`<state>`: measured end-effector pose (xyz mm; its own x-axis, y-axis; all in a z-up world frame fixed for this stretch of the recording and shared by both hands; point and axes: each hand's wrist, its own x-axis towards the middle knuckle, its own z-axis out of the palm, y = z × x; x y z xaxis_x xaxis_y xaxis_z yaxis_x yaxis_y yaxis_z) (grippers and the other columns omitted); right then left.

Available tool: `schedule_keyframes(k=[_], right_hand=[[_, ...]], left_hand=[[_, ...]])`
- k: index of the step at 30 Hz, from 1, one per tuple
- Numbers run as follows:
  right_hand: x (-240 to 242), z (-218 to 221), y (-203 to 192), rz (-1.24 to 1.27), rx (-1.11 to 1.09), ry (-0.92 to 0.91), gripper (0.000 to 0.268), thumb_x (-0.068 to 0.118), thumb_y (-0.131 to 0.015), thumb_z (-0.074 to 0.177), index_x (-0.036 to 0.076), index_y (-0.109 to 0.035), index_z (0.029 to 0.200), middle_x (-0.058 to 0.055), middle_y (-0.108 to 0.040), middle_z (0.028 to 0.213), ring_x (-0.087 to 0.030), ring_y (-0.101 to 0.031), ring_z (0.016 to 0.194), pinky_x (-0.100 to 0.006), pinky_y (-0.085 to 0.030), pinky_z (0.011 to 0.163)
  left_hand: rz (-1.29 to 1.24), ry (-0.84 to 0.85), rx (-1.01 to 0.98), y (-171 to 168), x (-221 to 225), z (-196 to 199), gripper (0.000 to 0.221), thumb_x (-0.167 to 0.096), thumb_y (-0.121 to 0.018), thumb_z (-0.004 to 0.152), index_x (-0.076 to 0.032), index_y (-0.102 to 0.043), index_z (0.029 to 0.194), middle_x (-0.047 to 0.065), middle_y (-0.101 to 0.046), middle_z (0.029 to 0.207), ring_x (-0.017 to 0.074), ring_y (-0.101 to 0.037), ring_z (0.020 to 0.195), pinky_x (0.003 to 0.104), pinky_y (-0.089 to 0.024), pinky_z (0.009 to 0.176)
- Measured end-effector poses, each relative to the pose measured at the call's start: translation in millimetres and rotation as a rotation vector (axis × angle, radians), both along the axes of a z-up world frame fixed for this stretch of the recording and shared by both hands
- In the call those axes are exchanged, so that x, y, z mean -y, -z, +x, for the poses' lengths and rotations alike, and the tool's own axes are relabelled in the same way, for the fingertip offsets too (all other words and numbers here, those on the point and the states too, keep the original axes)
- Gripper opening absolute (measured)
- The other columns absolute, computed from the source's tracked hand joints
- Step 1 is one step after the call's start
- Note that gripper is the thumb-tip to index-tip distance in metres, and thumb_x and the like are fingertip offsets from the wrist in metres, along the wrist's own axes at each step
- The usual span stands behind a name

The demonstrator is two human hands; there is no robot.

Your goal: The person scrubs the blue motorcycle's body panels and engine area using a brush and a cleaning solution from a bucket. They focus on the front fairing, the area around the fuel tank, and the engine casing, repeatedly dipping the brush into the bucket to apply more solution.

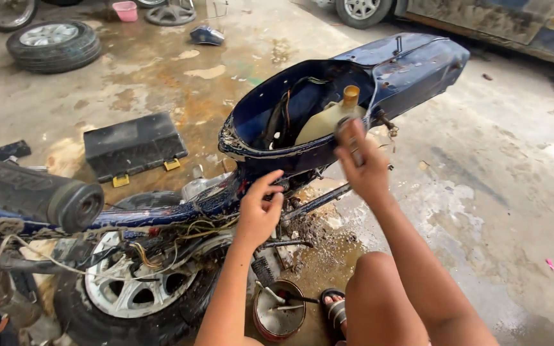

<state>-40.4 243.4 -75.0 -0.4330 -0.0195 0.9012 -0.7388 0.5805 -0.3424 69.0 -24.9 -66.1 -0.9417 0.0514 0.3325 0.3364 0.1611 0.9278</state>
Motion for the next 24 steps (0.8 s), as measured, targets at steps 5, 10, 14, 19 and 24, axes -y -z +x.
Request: schedule_keyframes(k=[5, 10, 14, 19, 24], right_hand=[[2, 9, -7, -0.152, 0.099, 0.079, 0.065, 0.014, -0.081, 0.094, 0.020, -0.055, 0.153, -0.020, -0.075, 0.096, -0.032, -0.070, 0.073, -0.039, -0.057, 0.063], [14, 29, -21, -0.214, 0.133, -0.008, 0.062, 0.006, -0.070, 0.106, 0.017, -0.043, 0.160, -0.016, -0.065, 0.142, -0.023, -0.068, 0.114, -0.036, -0.058, 0.086], [18, 3, 2, -0.134, 0.020, -0.175, 0.054, -0.001, -0.075, 0.095, 0.001, -0.058, 0.146, -0.023, -0.070, 0.126, -0.033, -0.065, 0.122, -0.045, -0.050, 0.107], [21, 18, -5, -0.174, 0.020, -0.062, 0.066, -0.002, -0.072, 0.101, 0.004, -0.040, 0.159, -0.025, -0.058, 0.146, -0.032, -0.053, 0.138, -0.044, -0.042, 0.118], [26, 21, -18, -0.177, 0.029, -0.028, 0.063, 0.002, -0.073, 0.102, 0.008, -0.044, 0.158, -0.023, -0.059, 0.147, -0.033, -0.055, 0.136, -0.044, -0.044, 0.115]], left_hand=[[0.001, -0.135, -0.165, 0, 0, 7, 0.046, -0.004, -0.055, 0.100, -0.006, -0.054, 0.147, 0.027, -0.048, 0.147, 0.0421, -0.062, 0.120, 0.042, -0.062, 0.078], [-0.032, -0.209, -0.201, 6, -5, 8, 0.051, -0.004, -0.057, 0.100, -0.007, -0.050, 0.151, 0.030, -0.035, 0.157, 0.0452, -0.056, 0.129, 0.044, -0.061, 0.086], [0.049, -0.254, -0.237, 5, -10, -9, 0.054, -0.002, -0.058, 0.100, -0.008, -0.047, 0.153, 0.029, -0.037, 0.157, 0.0444, -0.056, 0.130, 0.044, -0.061, 0.086], [0.066, -0.278, -0.211, 10, -3, -2, 0.054, -0.004, -0.059, 0.100, -0.006, -0.046, 0.152, 0.029, -0.038, 0.157, 0.0441, -0.056, 0.130, 0.045, -0.062, 0.086], [0.050, -0.303, -0.169, 14, 7, 3, 0.054, -0.006, -0.060, 0.099, -0.008, -0.047, 0.152, 0.030, -0.037, 0.157, 0.0455, -0.056, 0.130, 0.046, -0.062, 0.086]])
